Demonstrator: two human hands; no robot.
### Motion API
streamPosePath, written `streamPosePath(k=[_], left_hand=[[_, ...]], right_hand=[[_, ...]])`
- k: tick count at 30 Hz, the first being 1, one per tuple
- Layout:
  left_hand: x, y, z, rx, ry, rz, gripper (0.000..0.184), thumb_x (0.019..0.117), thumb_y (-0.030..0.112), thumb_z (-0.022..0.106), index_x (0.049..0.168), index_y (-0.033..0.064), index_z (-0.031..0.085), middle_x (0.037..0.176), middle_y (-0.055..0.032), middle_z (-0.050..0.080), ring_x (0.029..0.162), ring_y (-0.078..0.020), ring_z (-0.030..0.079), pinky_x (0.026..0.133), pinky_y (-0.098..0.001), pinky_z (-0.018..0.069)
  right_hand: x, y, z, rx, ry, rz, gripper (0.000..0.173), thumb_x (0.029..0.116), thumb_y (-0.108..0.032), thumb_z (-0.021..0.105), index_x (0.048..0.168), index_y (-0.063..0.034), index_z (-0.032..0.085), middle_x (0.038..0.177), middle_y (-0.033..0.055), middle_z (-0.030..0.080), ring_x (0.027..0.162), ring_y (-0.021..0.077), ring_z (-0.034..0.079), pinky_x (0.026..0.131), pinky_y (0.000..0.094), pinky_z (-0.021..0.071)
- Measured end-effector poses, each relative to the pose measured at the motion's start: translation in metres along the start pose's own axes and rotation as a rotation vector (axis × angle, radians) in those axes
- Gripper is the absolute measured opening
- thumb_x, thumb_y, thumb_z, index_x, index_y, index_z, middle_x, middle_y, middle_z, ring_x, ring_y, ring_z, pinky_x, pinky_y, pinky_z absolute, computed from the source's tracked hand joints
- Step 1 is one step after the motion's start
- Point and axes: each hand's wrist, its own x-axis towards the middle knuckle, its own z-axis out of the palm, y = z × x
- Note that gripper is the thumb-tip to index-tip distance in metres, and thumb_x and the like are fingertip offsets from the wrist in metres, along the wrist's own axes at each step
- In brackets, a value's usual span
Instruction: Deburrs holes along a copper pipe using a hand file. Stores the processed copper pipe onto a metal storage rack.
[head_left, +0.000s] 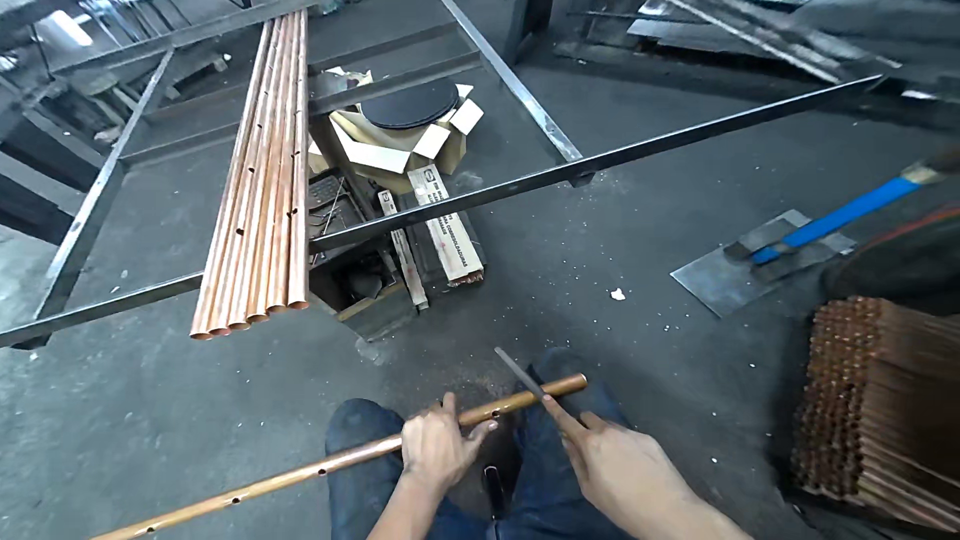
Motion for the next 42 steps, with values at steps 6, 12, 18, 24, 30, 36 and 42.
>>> streamPosePath(k=[6,12,18,24,30,36,42], left_hand=[[0.0,0.015,-0.006,-0.035,-0.031,0.146,0.071,0.1013,0.071,0.038,0.137,0.0131,0.059,0.129,-0.0129,0.068,0.115,-0.0325,0.068,0.095,-0.0523,0.056],[0.007,0.017,-0.003,-0.039,0.009,0.188,0.071,0.1002,0.075,0.034,0.123,0.0149,0.065,0.109,-0.01,0.074,0.1,-0.03,0.074,0.083,-0.0515,0.0588],[0.011,0.015,-0.005,-0.031,0.001,0.2,0.075,0.0998,0.077,0.029,0.122,0.0154,0.065,0.106,-0.0094,0.074,0.098,-0.0291,0.074,0.083,-0.0509,0.0584],[0.01,0.01,-0.017,-0.049,-0.103,0.251,0.079,0.1006,0.076,0.021,0.119,0.0152,0.067,0.103,-0.0112,0.075,0.102,-0.0305,0.073,0.089,-0.0536,0.0563],[0.021,0.0,-0.02,-0.091,-0.211,0.365,0.083,0.1011,0.076,0.014,0.121,0.0153,0.067,0.103,-0.0125,0.073,0.104,-0.0315,0.071,0.094,-0.0561,0.0542],[0.031,0.007,-0.042,-0.024,-0.441,0.125,0.055,0.0941,0.06,0.057,0.107,0.0078,0.072,0.11,-0.0159,0.073,0.11,-0.0356,0.069,0.093,-0.0617,0.0537],[0.039,0.014,-0.05,-0.026,-0.524,0.01,0.042,0.0891,0.047,0.06,0.094,0.0069,0.07,0.104,-0.0158,0.073,0.102,-0.0355,0.071,0.081,-0.0626,0.0551]], right_hand=[[0.003,-0.003,-0.009,-0.003,-0.087,0.019,0.06,0.1042,-0.028,0.046,0.163,-0.0284,0.034,0.115,0.0168,0.07,0.094,0.0357,0.072,0.075,0.0511,0.0581],[0.011,0.003,-0.023,-0.015,-0.18,-0.005,0.062,0.1042,-0.026,0.046,0.164,-0.0263,0.03,0.12,0.0194,0.067,0.099,0.0385,0.07,0.08,0.0541,0.0575],[0.014,-0.002,-0.019,-0.015,-0.179,0.028,0.062,0.1055,-0.026,0.044,0.165,-0.0268,0.026,0.122,0.0195,0.066,0.099,0.0378,0.07,0.08,0.0532,0.0577],[0.007,-0.002,-0.024,-0.036,-0.169,0.015,0.061,0.1049,-0.027,0.045,0.164,-0.0274,0.03,0.119,0.0182,0.067,0.097,0.0372,0.071,0.078,0.0518,0.0577],[0.004,0.007,-0.012,-0.027,-0.097,-0.02,0.06,0.1043,-0.028,0.046,0.163,-0.0279,0.034,0.115,0.0179,0.069,0.092,0.0368,0.072,0.074,0.0528,0.0582],[0.011,0.008,-0.011,-0.037,-0.063,-0.031,0.059,0.1033,-0.029,0.047,0.161,-0.0286,0.037,0.112,0.017,0.07,0.089,0.0359,0.072,0.072,0.0525,0.0582],[-0.003,0.009,-0.007,0.018,0.036,-0.162,0.052,0.1041,-0.034,0.049,0.156,-0.0326,0.046,0.1,0.0158,0.072,0.078,0.0358,0.072,0.063,0.0532,0.0578]])
